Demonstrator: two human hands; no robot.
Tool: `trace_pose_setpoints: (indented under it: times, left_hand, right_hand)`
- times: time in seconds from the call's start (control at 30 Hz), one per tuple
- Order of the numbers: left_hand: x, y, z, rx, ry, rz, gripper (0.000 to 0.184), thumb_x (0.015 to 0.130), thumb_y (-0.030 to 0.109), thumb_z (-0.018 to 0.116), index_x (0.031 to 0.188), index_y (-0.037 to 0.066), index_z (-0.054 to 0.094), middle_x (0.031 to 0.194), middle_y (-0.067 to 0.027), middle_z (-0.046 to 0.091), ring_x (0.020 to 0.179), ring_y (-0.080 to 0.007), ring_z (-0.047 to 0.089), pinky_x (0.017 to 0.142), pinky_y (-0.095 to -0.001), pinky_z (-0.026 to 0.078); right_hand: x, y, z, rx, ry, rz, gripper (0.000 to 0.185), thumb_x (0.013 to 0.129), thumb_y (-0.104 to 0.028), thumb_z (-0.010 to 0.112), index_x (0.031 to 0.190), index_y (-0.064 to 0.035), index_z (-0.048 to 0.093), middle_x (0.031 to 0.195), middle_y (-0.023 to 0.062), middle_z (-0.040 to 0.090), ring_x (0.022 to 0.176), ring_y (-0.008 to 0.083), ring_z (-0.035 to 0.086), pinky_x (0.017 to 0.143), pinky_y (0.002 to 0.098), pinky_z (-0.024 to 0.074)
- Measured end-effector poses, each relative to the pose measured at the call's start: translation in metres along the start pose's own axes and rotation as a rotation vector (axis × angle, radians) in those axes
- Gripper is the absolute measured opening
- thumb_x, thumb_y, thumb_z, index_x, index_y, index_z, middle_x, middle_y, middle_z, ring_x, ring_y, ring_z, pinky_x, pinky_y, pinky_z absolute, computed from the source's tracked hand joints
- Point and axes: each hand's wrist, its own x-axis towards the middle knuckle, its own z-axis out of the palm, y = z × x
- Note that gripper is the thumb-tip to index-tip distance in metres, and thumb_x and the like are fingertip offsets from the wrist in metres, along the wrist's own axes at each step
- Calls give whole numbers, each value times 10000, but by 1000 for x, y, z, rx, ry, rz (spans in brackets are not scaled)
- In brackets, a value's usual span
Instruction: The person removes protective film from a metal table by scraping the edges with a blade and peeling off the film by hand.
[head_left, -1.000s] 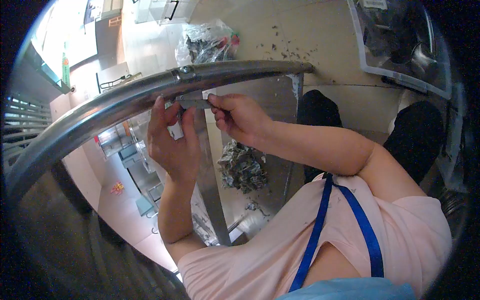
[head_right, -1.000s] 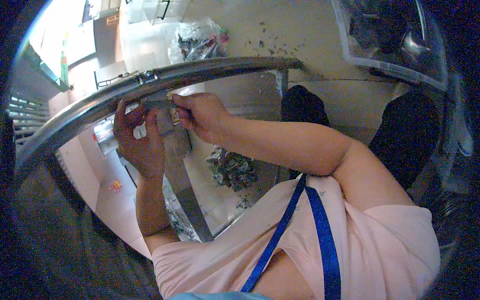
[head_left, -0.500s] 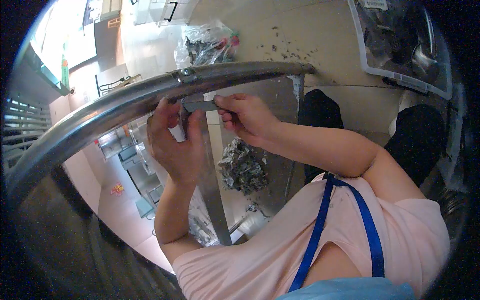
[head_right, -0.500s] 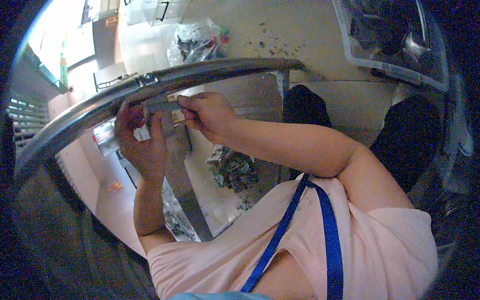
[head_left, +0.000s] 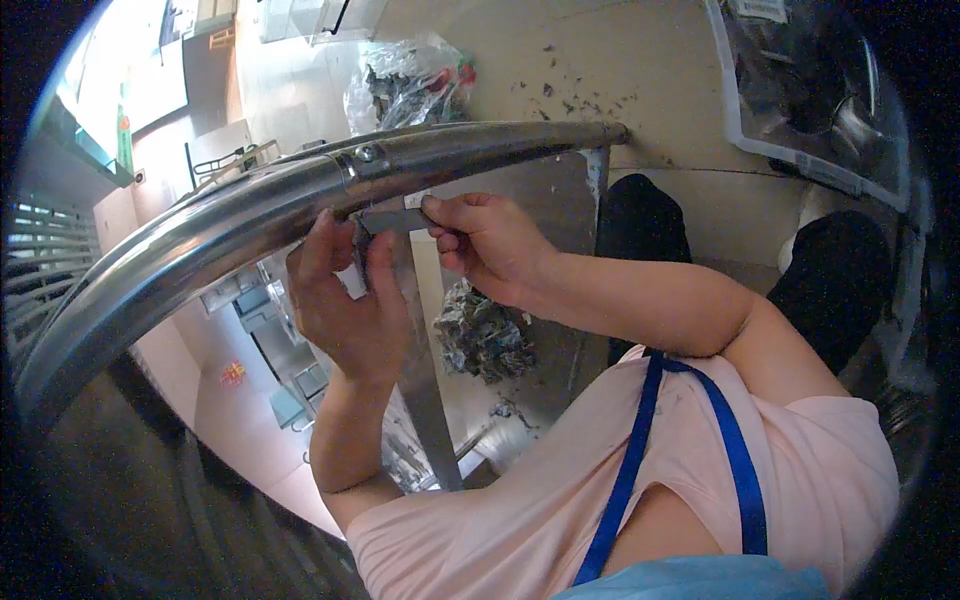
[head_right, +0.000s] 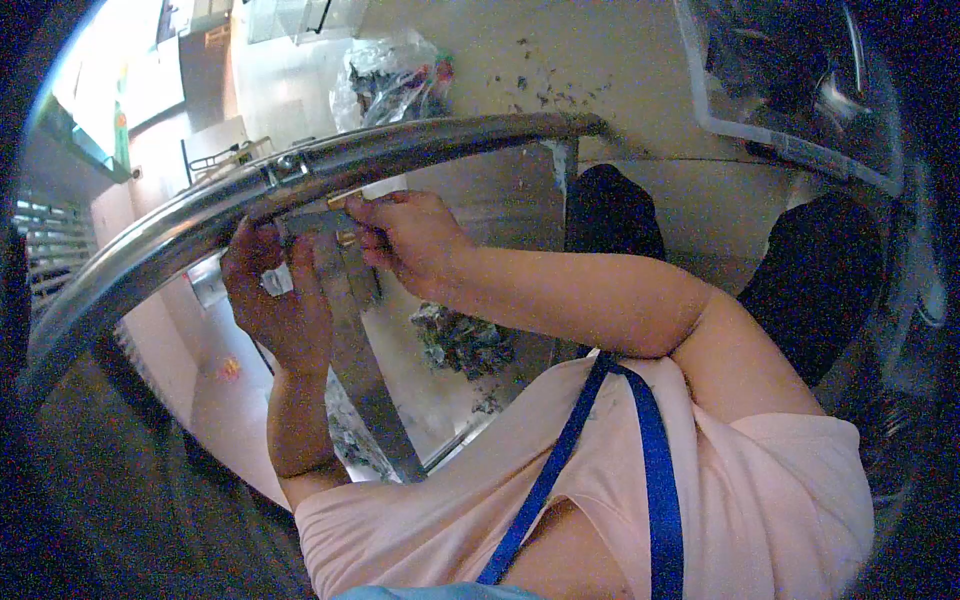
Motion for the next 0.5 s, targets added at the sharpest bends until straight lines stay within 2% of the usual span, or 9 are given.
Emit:
trace_pose_setpoints:
  times: [0.27,0.5]
  left_hand:
    - [2,4,2,3,-3,-21,400,615,82,626,966,45,439,682,-61,498,566,-162,462,529,-260,389]
    - [1,2,-2,11,-26,-11,368,625,103,618,942,38,442,740,-75,496,610,-162,459,546,-246,384]
  right_hand:
    - [-2,-5,2,14,0,49,138,730,-160,524,700,-44,457,574,-6,423,472,58,402,409,171,350]
    - [6,-11,-3,-25,-89,-133,134,707,-156,559,709,-60,466,559,3,448,447,63,428,394,177,374]
